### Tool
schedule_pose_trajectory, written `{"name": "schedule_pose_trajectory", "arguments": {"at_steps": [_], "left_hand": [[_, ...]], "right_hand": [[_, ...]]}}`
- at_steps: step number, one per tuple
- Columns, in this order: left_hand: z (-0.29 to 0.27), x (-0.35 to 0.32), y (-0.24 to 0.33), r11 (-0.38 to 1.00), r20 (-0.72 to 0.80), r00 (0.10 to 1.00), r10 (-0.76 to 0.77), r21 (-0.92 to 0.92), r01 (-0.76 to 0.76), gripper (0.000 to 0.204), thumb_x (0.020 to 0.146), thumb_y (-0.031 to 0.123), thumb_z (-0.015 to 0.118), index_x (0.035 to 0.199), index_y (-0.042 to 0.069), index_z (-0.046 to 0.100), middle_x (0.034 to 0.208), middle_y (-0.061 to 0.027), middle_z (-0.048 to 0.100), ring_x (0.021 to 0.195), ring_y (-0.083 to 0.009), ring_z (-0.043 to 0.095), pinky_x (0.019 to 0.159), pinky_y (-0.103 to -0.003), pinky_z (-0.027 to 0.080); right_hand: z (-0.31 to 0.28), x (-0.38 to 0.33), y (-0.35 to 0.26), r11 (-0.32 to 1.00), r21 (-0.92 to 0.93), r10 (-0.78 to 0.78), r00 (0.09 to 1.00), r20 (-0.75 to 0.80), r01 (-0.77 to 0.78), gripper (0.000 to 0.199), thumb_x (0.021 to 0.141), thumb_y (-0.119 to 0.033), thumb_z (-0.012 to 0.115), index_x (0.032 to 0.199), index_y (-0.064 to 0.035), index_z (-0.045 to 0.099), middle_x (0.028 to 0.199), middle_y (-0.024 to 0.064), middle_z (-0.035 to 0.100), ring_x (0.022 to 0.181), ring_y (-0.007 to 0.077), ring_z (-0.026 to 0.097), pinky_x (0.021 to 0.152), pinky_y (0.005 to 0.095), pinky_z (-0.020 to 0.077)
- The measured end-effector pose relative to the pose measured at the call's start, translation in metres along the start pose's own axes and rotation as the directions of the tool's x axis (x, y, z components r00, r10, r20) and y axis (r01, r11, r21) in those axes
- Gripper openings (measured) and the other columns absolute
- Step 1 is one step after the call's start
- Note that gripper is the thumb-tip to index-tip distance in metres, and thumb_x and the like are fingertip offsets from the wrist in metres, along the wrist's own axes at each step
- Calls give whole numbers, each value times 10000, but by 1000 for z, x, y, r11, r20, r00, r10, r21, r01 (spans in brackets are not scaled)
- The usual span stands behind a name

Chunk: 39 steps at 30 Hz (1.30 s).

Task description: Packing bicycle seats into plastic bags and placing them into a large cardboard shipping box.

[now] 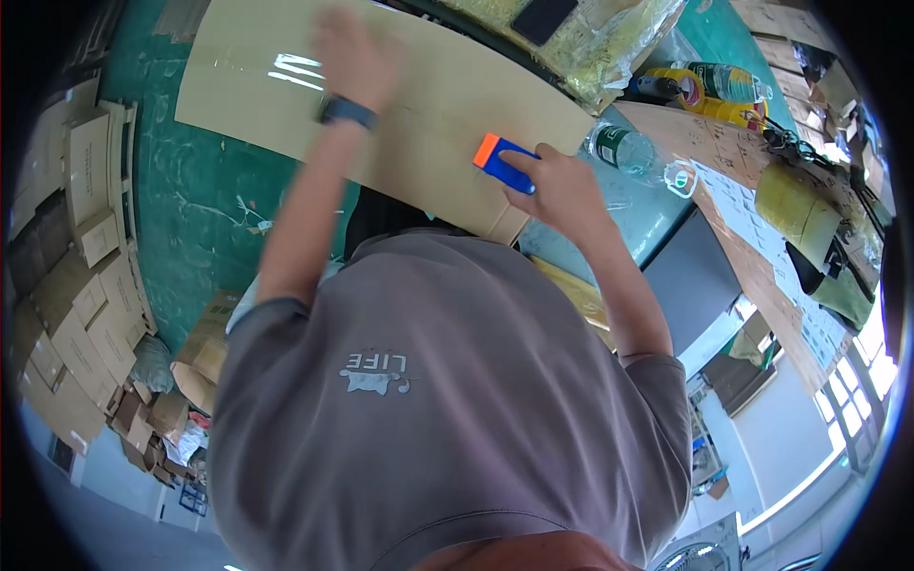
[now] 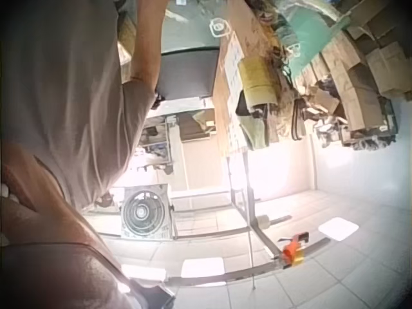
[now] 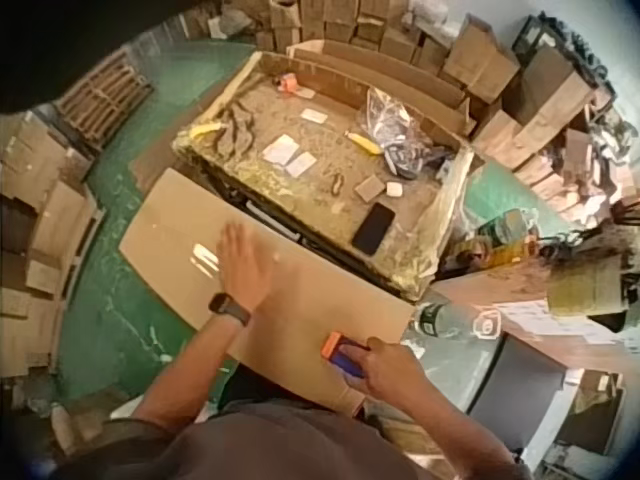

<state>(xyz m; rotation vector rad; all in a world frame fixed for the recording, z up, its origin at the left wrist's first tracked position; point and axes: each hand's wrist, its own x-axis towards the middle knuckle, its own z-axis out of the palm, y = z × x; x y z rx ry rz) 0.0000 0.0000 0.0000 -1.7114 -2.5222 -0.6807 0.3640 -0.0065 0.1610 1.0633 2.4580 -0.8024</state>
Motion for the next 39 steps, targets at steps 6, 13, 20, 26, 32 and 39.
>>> {"name": "schedule_pose_trajectory", "arguments": {"at_steps": [6, 13, 20, 26, 32, 39], "left_hand": [[42, -101, 90, 995, 94, 996, -4, 104, -6, 1059, 1018, 733, 583, 1681, -65, 369, 1781, -300, 318, 1679, -452, 246, 1359, -624, 166], [45, -108, 87, 994, 100, 994, 37, 95, -46, 1065, 1014, 731, 600, 1693, -51, 355, 1789, -290, 304, 1684, -451, 225, 1362, -612, 158], [40, -103, 80, 990, 130, 989, 72, 111, -87, 1049, 1022, 643, 648, 1694, -95, 323, 1786, -325, 282, 1679, -483, 209, 1377, -592, 113], [-5, -69, 45, 965, 130, 985, 113, -251, -77, 904, 1074, 513, 664, 1660, -111, 374, 1727, -345, 382, 1628, -487, 329, 1355, -559, 236], [-55, 22, -108, 998, -114, 992, -46, -49, 41, 893, 1058, 495, 713, 1622, -130, 415, 1665, -358, 460, 1565, -503, 421, 1323, -550, 313], [-140, 134, -358, 907, -65, 932, -356, 216, 361, 991, 1033, 693, 621, 1577, -123, 478, 1626, -368, 508, 1528, -507, 477, 1272, -528, 377]], "right_hand": [[14, -77, 91, 998, 11, -68, 994, -90, 69, 493, 924, -349, 818, 1402, -240, 765, 1018, 135, 707, 855, 372, 758, 773, 484, 631], [64, -100, 163, 993, -48, 113, 986, 120, -107, 493, 872, -366, 834, 1333, -201, 774, 1011, 174, 756, 901, 420, 769, 819, 531, 635], [218, -5, 150, 960, 154, 226, 972, 60, -233, 373, 878, -446, 858, 1047, -114, 835, 1068, 191, 813, 1010, 429, 788, 886, 542, 647], [200, -87, 116, 566, 556, 778, 617, -116, -609, 713, 950, -411, 814, 1524, -98, 528, 1256, 205, 742, 1146, 412, 752, 943, 542, 619], [336, -137, 178, 328, 500, 945, 281, -169, -801, 499, 990, -63, 603, 1489, -78, 600, 1174, 237, 783, 1083, 411, 783, 906, 542, 628], [198, 14, 27, 114, 993, 924, 364, -116, 25, 782, 1077, -653, 533, 1363, 61, 670, 1376, 352, 704, 1354, 543, 621, 1155, 552, 495]]}}
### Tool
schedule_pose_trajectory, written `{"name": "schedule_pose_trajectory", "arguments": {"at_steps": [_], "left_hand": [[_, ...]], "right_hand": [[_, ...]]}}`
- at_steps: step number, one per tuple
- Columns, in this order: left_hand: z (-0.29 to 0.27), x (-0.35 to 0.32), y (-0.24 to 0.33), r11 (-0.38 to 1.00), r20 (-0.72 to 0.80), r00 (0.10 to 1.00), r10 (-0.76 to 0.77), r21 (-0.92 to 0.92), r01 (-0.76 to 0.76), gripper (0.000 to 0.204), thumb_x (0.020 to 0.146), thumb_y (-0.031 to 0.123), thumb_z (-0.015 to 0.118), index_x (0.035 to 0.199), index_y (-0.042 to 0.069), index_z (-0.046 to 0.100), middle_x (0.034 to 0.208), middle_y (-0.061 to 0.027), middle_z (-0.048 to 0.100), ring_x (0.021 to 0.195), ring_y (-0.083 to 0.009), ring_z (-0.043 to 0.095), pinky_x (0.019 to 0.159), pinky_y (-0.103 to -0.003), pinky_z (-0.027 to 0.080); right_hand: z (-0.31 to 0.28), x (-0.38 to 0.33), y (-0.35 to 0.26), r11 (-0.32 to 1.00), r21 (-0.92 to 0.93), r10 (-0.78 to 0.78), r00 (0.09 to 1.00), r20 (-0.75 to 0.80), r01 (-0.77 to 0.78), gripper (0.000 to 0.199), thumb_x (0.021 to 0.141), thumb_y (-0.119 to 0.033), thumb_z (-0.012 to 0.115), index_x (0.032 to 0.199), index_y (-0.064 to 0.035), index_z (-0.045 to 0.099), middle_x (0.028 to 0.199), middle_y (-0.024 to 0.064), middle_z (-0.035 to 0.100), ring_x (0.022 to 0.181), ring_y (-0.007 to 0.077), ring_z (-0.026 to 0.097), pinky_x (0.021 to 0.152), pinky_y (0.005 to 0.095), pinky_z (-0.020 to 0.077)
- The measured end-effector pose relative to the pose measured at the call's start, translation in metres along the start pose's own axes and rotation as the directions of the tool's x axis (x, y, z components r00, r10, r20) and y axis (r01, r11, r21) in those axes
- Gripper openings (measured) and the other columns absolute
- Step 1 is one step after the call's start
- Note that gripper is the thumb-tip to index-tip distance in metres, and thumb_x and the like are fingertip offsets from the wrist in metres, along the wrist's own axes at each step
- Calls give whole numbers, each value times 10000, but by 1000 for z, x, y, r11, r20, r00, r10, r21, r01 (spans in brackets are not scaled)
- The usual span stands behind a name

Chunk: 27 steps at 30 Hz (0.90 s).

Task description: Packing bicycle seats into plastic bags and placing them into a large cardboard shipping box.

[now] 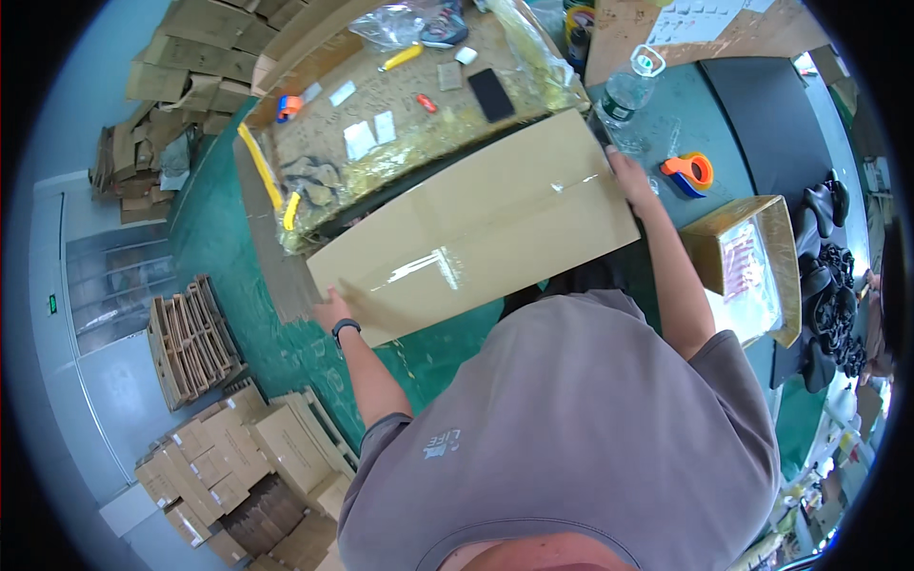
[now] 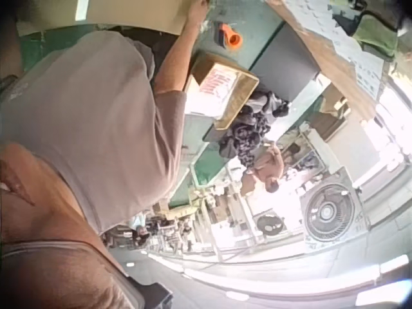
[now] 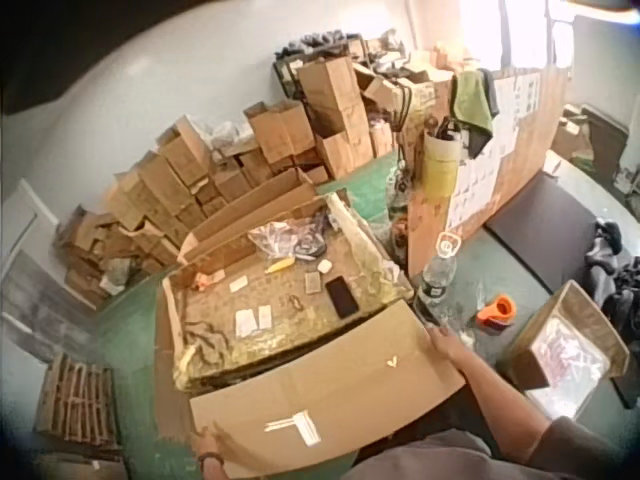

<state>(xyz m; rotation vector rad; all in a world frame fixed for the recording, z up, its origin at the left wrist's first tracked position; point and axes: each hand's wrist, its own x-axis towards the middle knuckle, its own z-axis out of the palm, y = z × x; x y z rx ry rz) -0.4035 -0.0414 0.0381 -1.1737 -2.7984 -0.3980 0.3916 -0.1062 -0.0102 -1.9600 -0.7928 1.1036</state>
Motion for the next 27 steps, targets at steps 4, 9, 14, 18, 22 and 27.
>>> {"name": "schedule_pose_trajectory", "arguments": {"at_steps": [4, 9, 14, 18, 22, 27], "left_hand": [[-18, 37, -50, 911, 475, 862, 178, -412, 39, 901, 1070, 723, 552, 1374, -112, 695, 1419, -331, 698, 1379, -469, 623, 1181, -482, 458], [-154, 117, -196, 816, 379, 879, 288, -578, -18, 516, 1143, 401, 623, 1339, -59, 752, 1321, -168, 770, 1263, -236, 675, 1117, -396, 499], [-383, 83, -179, 701, -362, 705, 609, -169, -693, 475, 1159, 258, 527, 1484, -76, 617, 1471, -188, 688, 1346, -293, 637, 1212, -441, 474], [-412, 43, -213, 394, -268, 930, 252, -849, -352, 714, 1159, 496, 499, 1650, -21, 462, 1678, -192, 529, 1511, -369, 532, 1277, -478, 413], [-263, 42, -242, -116, 345, 914, 214, -920, 374, 801, 1145, 620, 480, 1712, 62, 389, 1716, -131, 470, 1517, -328, 491, 1267, -542, 404], [-44, 60, -300, 255, 748, 336, 573, -552, 794, 878, 1093, 756, 403, 1704, 127, 419, 1731, -130, 464, 1579, -364, 429, 1295, -616, 328]], "right_hand": [[53, -95, -61, 835, -550, -174, 934, -311, -28, 718, 1007, -660, 644, 1122, 47, 706, 1102, 361, 760, 1088, 550, 734, 965, 610, 566], [12, -232, -216, 857, -476, -322, 927, -193, 199, 746, 1095, -619, 586, 1461, 26, 668, 1359, 289, 743, 1303, 405, 707, 1128, 461, 522], [-31, -397, -334, 847, -133, -521, 755, -398, 514, 632, 1150, -495, 570, 1576, -30, 615, 1515, 165, 687, 1402, 279, 628, 1206, 381, 449], [-37, -409, -279, 475, 475, -521, 672, -527, 741, 749, 1191, -624, 346, 1617, -34, 522, 1387, 167, 756, 1208, 224, 741, 1064, 356, 558], [-85, -291, 5, 751, -71, -639, 694, -331, 657, 445, 1141, -341, 641, 1467, -40, 673, 1414, 87, 715, 1291, 184, 666, 1063, 365, 554], [26, -225, 44, 798, 581, 140, 987, 77, -159, 677, 1089, -598, 600, 1531, -88, 648, 1453, 114, 722, 1331, 275, 679, 1152, 508, 510]]}}
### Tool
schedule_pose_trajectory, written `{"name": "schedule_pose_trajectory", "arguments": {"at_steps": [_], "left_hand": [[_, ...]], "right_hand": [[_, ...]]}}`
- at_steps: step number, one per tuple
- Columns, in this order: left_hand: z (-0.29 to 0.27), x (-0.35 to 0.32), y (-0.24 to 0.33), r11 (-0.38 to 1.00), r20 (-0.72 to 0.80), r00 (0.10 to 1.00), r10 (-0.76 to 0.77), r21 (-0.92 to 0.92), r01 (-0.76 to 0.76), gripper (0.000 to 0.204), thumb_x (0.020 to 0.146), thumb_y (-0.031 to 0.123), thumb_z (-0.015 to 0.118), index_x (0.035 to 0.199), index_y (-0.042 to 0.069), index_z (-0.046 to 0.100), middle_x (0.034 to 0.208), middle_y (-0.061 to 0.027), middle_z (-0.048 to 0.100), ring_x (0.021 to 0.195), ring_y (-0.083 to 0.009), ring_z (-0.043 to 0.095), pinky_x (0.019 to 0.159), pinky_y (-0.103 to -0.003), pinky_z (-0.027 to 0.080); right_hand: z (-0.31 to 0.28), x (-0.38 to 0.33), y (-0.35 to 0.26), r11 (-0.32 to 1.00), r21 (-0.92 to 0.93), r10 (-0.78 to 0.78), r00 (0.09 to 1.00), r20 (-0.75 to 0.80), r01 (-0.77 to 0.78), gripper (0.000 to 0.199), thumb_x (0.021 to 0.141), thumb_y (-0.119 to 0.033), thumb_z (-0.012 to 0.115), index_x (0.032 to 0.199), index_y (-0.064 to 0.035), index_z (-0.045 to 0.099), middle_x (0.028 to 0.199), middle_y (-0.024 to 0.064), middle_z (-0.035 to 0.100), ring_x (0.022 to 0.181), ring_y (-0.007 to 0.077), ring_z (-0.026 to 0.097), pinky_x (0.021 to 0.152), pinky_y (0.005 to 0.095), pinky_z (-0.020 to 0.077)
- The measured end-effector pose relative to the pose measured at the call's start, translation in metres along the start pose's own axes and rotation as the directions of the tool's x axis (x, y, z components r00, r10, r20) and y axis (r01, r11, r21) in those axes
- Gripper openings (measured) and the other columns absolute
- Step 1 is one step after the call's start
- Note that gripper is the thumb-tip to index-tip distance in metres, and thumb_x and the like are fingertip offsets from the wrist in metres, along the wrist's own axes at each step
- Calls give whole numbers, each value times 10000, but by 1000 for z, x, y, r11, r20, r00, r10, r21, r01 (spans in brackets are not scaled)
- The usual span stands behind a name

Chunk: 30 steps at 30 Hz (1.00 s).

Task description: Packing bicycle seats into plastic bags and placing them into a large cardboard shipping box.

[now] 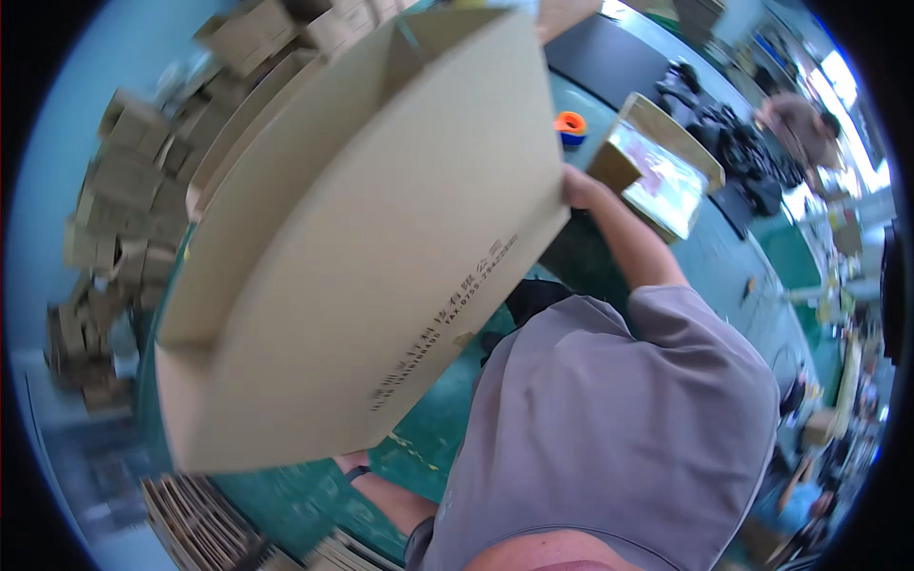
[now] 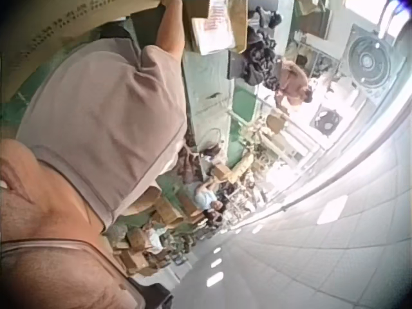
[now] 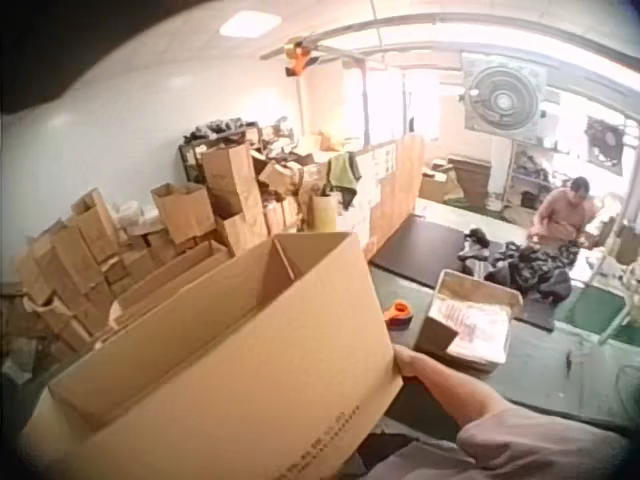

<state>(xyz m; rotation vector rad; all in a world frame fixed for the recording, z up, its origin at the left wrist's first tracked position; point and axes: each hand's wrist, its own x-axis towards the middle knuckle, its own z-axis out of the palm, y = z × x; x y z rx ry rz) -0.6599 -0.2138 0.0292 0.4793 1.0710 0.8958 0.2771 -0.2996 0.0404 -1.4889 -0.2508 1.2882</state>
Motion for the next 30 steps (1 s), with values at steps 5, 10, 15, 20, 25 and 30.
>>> {"name": "schedule_pose_trajectory", "arguments": {"at_steps": [5, 10, 15, 20, 25, 30], "left_hand": [[70, 73, -105, 912, -394, 904, -166, -410, -11, 1060, 1005, 886, 304, 1755, 138, 337, 1840, -125, 292, 1702, -433, 182, 1270, -823, 85], [263, 176, -162, 692, -117, 953, -278, -713, 115, 1036, 1050, 860, 192, 1782, 129, 242, 1848, -125, 269, 1718, -406, 145, 1316, -773, 122], [349, 153, -254, 807, 184, 932, -313, -465, 363, 918, 1107, 750, 384, 1758, 113, 274, 1786, -169, 388, 1631, -379, 398, 1311, -628, 348], [412, 150, -363, 736, 110, 790, -603, 458, 498, 744, 1132, 574, 577, 1654, 58, 452, 1583, -163, 638, 1448, -336, 611, 1202, -560, 498], [590, 59, -450, 534, 520, 714, -469, 810, -240, 483, 1175, 358, 581, 1486, -4, 654, 1379, -200, 754, 1280, -269, 714, 1104, -392, 558], [861, -39, -500, 281, 793, 245, -557, 457, -844, 353, 1132, 280, 660, 1363, 23, 732, 1313, -165, 790, 1218, -297, 757, 1045, -400, 593]], "right_hand": [[129, -10, 43, 765, 638, 260, 947, -189, -83, 1002, 1065, -822, 362, 1787, -135, 255, 1870, 169, 149, 1713, 358, 167, 1347, 634, 177], [155, 29, 120, 891, 410, 283, 945, -165, -195, 830, 1109, -732, 428, 1667, -117, 441, 1644, 187, 531, 1548, 398, 475, 1233, 608, 422], [98, -69, 128, 589, -773, 558, 574, 599, 234, 540, 1042, -519, 709, 1320, -57, 741, 1291, 146, 758, 1164, 348, 723, 973, 495, 593], [-140, -145, 178, 398, -911, 23, 994, -111, -111, 512, 977, -512, 670, 1008, -36, 855, 982, 224, 814, 945, 437, 780, 881, 542, 615], [-386, -237, 220, 943, 301, 331, 526, -783, -144, 290, 1073, -285, 640, 1130, -15, 729, 875, 153, 780, 613, 223, 752, 493, 349, 581], [-576, -266, 259, 854, 434, 342, 319, -884, 288, 250, 1067, -256, 694, 1173, -29, 697, 898, 95, 741, 644, 170, 699, 496, 322, 540]]}}
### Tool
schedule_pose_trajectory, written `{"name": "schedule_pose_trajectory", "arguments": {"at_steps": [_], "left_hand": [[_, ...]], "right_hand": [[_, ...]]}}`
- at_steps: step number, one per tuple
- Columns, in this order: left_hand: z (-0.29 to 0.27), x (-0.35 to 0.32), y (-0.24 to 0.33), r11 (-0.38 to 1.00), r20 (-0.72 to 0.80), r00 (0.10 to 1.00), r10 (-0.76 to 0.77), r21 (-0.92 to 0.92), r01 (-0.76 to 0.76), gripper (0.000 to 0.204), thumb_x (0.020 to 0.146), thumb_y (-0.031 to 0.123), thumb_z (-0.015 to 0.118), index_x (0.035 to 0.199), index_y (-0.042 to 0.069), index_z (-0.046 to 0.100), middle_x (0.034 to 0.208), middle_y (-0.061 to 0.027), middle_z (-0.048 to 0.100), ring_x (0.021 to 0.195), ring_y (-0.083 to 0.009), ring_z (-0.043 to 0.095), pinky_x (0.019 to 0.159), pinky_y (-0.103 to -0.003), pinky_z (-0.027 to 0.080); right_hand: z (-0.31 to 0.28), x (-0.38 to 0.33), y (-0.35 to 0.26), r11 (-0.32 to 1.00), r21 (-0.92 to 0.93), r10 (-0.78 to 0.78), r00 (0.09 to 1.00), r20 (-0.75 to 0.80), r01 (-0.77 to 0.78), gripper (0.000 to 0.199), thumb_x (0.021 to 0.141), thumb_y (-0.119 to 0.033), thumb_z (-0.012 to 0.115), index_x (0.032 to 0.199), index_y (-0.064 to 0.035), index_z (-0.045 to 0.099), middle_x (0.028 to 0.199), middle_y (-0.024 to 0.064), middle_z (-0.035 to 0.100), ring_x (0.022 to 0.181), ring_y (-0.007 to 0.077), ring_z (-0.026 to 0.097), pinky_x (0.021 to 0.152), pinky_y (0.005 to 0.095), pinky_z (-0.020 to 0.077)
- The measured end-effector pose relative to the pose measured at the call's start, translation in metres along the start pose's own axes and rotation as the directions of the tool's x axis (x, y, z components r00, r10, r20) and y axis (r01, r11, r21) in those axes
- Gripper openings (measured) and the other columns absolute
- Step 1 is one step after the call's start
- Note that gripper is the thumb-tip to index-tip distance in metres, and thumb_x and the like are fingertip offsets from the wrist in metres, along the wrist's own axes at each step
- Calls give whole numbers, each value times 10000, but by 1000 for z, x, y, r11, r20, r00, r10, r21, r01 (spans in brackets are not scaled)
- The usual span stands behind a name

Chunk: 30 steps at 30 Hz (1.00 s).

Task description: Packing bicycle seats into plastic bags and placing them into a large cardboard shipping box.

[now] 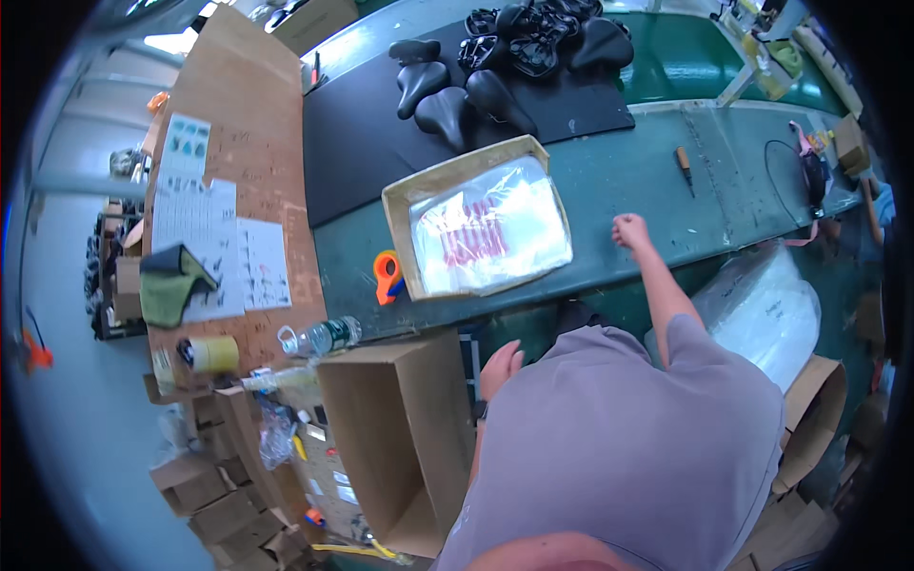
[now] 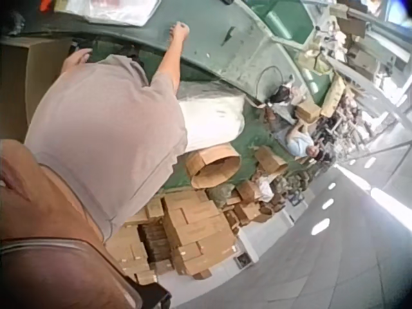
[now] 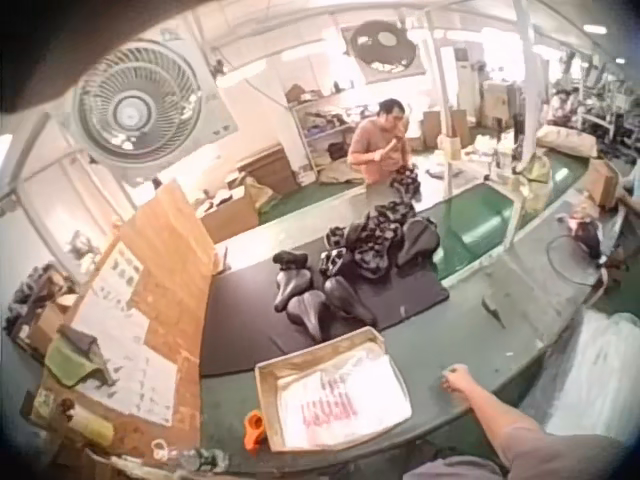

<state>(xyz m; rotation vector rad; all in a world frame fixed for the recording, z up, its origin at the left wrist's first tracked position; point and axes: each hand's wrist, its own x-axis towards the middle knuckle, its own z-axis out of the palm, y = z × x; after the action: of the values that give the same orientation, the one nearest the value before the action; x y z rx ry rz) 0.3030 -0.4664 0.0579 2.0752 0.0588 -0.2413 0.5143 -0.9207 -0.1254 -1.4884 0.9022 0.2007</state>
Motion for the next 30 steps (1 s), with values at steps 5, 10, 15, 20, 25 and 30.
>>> {"name": "schedule_pose_trajectory", "arguments": {"at_steps": [5, 10, 15, 20, 25, 30], "left_hand": [[22, 160, 103, 922, 147, 948, 282, 233, -311, 260, 1079, 231, 713, 1265, 60, 771, 1242, -155, 800, 1148, -358, 763, 999, -416, 612], [70, 260, 127, 939, 172, 977, 126, 298, -173, 169, 1047, 191, 756, 1154, 68, 800, 1111, -152, 816, 1002, -355, 792, 883, -432, 626], [137, 363, 102, 877, 127, 978, 166, 435, -205, 166, 1000, 195, 801, 977, 43, 738, 930, -155, 759, 862, -380, 740, 756, -466, 587], [161, 415, 20, 865, 82, 997, 3, 500, -44, 397, 848, 343, 929, 963, 36, 705, 1001, -179, 676, 1013, -407, 657, 894, -507, 543], [148, 401, -20, 916, 64, 981, 182, 351, -193, 132, 956, 157, 784, 930, 38, 733, 968, -190, 657, 976, -429, 648, 865, -525, 533], [144, 384, -46, 958, 30, 996, 87, 272, -92, 194, 1066, 172, 621, 1067, 25, 749, 1114, -209, 741, 1049, -415, 700, 934, -506, 548]], "right_hand": [[33, 154, -97, 919, -247, -340, 935, -96, 309, 467, 981, -290, 766, 1342, 2, 718, 1139, 182, 786, 973, 292, 775, 790, 421, 628], [161, 270, -203, 633, -543, -588, 799, 127, 552, 1013, 780, -456, 940, 1581, 26, 551, 1441, 277, 692, 1312, 407, 691, 1115, 448, 551], [250, 275, -251, 558, -706, -365, 893, 264, 437, 1130, 735, -347, 972, 1630, 20, 386, 1463, 353, 620, 1381, 500, 618, 1189, 525, 510], [215, 234, -279, 456, -711, -453, 827, 332, 535, 928, 815, -254, 870, 1586, -72, 386, 1376, 328, 637, 1200, 552, 691, 1027, 588, 598], [96, 146, -203, 504, -776, -354, 910, 215, 380, 961, 869, -198, 809, 1699, -127, 329, 1388, 362, 649, 1201, 562, 686, 1010, 573, 596], [3, 23, -105, 933, -360, 56, 980, 194, 18, 687, 896, -214, 790, 1508, -55, 520, 1091, 239, 745, 935, 359, 757, 790, 487, 631]]}}
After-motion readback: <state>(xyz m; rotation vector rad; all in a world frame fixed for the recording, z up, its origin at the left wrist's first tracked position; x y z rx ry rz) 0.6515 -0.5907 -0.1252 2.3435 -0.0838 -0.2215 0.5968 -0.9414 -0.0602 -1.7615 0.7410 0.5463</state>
